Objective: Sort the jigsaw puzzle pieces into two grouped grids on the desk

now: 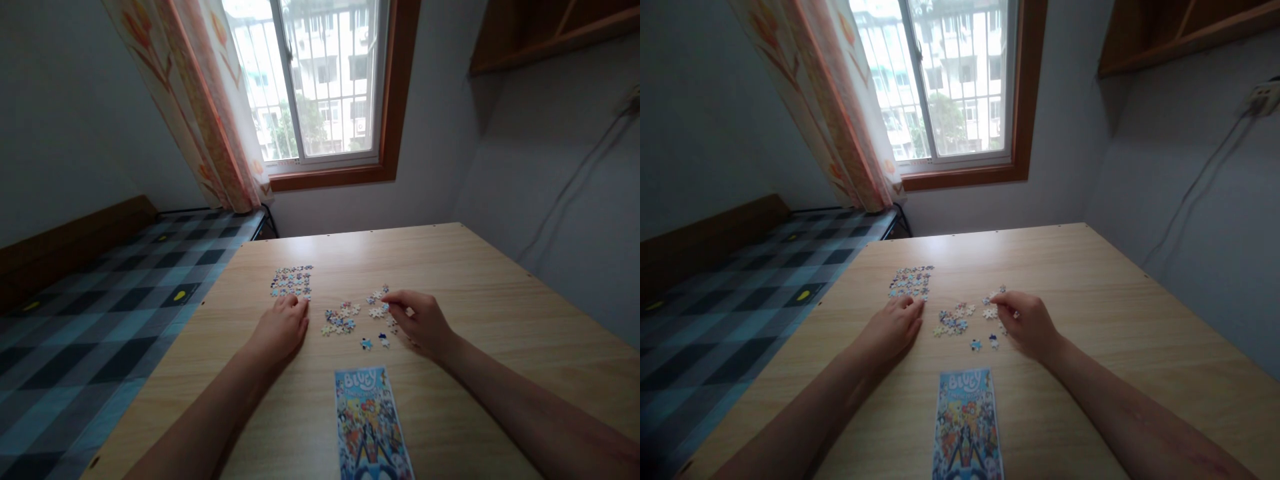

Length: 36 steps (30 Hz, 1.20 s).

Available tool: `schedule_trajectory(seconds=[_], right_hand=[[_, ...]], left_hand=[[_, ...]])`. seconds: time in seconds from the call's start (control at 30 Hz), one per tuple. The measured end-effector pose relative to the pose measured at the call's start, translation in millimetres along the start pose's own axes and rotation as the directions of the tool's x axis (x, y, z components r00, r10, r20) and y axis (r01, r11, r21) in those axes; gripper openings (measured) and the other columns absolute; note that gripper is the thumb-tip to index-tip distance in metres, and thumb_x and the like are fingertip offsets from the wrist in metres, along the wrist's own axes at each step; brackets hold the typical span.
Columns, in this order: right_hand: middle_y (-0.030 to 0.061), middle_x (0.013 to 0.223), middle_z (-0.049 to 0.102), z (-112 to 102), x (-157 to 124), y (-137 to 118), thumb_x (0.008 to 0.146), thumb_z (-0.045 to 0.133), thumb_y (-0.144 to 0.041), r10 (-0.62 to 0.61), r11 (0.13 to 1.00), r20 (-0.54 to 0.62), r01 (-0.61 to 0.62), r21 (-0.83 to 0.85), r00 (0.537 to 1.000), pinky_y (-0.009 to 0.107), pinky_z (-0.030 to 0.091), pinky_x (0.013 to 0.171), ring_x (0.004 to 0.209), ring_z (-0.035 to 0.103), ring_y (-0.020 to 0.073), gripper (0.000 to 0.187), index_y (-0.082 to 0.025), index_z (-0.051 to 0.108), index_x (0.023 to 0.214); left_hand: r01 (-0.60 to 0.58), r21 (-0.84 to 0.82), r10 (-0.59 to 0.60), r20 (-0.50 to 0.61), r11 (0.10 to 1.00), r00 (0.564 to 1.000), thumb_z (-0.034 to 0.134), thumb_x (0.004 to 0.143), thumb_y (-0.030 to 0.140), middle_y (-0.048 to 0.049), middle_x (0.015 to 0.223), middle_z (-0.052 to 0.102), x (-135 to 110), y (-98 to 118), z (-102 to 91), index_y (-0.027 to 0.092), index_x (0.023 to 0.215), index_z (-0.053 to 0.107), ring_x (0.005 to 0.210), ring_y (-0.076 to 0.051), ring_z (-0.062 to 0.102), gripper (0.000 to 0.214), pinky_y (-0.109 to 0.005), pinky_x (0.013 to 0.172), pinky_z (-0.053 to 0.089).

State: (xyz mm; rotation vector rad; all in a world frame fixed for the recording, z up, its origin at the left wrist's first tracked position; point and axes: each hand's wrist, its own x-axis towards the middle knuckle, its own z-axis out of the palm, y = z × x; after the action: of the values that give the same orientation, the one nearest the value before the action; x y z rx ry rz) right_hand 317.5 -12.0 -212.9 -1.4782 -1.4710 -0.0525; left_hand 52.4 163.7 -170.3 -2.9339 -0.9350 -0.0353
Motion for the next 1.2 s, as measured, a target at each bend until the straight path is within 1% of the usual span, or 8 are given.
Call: schedule_trajectory(seconds=[0.13, 0.33, 0.47, 0.6, 0.67, 0.77, 0.93, 1.2], right_hand=[[0.0019, 0.083, 0.076, 0, 1, -2, 0.089, 0.057, -0.017, -0.004, 1.000, 0.003, 0.005, -0.004, 1.000, 0.023, 0.051, 0.063, 0.068, 0.067, 0.0130, 0.019, -0.021, 0.075, 0.096], [0.0031, 0.084, 0.076, 0, 1, 0, 0.091, 0.056, -0.017, 0.012, 1.000, 0.040, -0.011, -0.022, 0.999, 0.024, 0.052, 0.063, 0.069, 0.068, 0.0137, 0.020, -0.021, 0.075, 0.096], [0.0073, 0.099, 0.076, 0, 5, -4, 0.094, 0.054, -0.018, -0.095, 0.985, 0.153, 0.115, -0.128, 0.984, 0.035, 0.056, 0.086, 0.093, 0.070, 0.0195, 0.023, -0.021, 0.074, 0.105], [0.0093, 0.147, 0.056, 7, 4, -16, 0.095, 0.058, -0.025, -0.169, 0.886, 0.310, 0.282, -0.369, 0.936, 0.066, 0.024, 0.119, 0.147, 0.037, 0.0343, 0.030, -0.028, 0.072, 0.122], [0.0083, 0.158, 0.043, 12, 0, -22, 0.097, 0.058, -0.032, -0.144, 0.856, 0.405, 0.319, -0.406, 0.903, 0.071, 0.014, 0.120, 0.153, 0.024, 0.0360, 0.035, -0.032, 0.066, 0.131], [0.0075, 0.163, 0.037, 17, -3, -27, 0.099, 0.055, -0.037, -0.115, 0.855, 0.504, 0.343, -0.388, 0.856, 0.071, 0.013, 0.120, 0.154, 0.022, 0.0356, 0.037, -0.036, 0.063, 0.136], [0.0040, 0.163, 0.037, 14, 0, -27, 0.100, 0.054, -0.037, -0.109, 0.873, 0.515, 0.330, -0.359, 0.850, 0.072, 0.013, 0.119, 0.155, 0.020, 0.0358, 0.030, -0.038, 0.069, 0.126], [0.0048, 0.160, 0.042, 5, 4, -29, 0.097, 0.058, -0.033, -0.113, 0.881, 0.447, 0.297, -0.368, 0.887, 0.073, 0.013, 0.119, 0.155, 0.020, 0.0353, 0.025, -0.024, 0.077, 0.086]], left_hand=[[-0.013, 0.006, 0.013, -0.012, 1.000, 1.000, 0.051, 0.094, 0.026, -0.0138, 0.115, 0.063, -1, 0, 0.6, 0.019, 0.115, 0.062, 0.109, -0.028, 0.057, 0.025, -0.042, 0.097, 0.047], [0.022, -0.065, -0.032, -0.153, 0.998, 0.988, 0.050, 0.094, 0.025, -0.0098, 0.106, 0.065, -6, 5, -0.9, 0.020, 0.109, 0.065, 0.090, -0.021, 0.061, 0.023, -0.033, 0.075, 0.051], [-0.148, -0.077, 0.129, -0.207, 0.986, 0.970, 0.051, 0.095, 0.023, -0.0074, 0.099, 0.065, -9, 17, -8.2, 0.023, 0.104, 0.071, 0.088, -0.021, 0.060, 0.022, -0.035, 0.077, 0.052], [-0.365, -0.094, 0.337, -0.229, 0.926, 0.913, 0.053, 0.096, 0.023, -0.0075, 0.103, 0.065, -11, 31, -10.5, 0.026, 0.113, 0.071, 0.094, -0.022, 0.058, 0.025, -0.038, 0.084, 0.053], [-0.382, -0.109, 0.352, -0.223, 0.918, 0.909, 0.052, 0.097, 0.024, -0.0079, 0.106, 0.064, -12, 37, -8.5, 0.026, 0.115, 0.071, 0.096, -0.022, 0.057, 0.026, -0.039, 0.085, 0.053], [-0.398, -0.131, 0.371, -0.192, 0.908, 0.908, 0.051, 0.098, 0.026, -0.0087, 0.107, 0.064, -12, 43, -4.8, 0.026, 0.113, 0.071, 0.100, -0.024, 0.057, 0.025, -0.041, 0.088, 0.052], [-0.431, -0.158, 0.400, -0.195, 0.888, 0.896, 0.048, 0.100, 0.026, -0.0087, 0.103, 0.064, -13, 48, -2.4, 0.026, 0.110, 0.072, 0.098, -0.024, 0.056, 0.026, -0.042, 0.091, 0.050], [-0.431, -0.156, 0.399, -0.202, 0.889, 0.895, 0.047, 0.102, 0.027, -0.0086, 0.107, 0.064, -13, 49, -2.1, 0.027, 0.113, 0.072, 0.100, -0.024, 0.055, 0.028, -0.043, 0.093, 0.049]])
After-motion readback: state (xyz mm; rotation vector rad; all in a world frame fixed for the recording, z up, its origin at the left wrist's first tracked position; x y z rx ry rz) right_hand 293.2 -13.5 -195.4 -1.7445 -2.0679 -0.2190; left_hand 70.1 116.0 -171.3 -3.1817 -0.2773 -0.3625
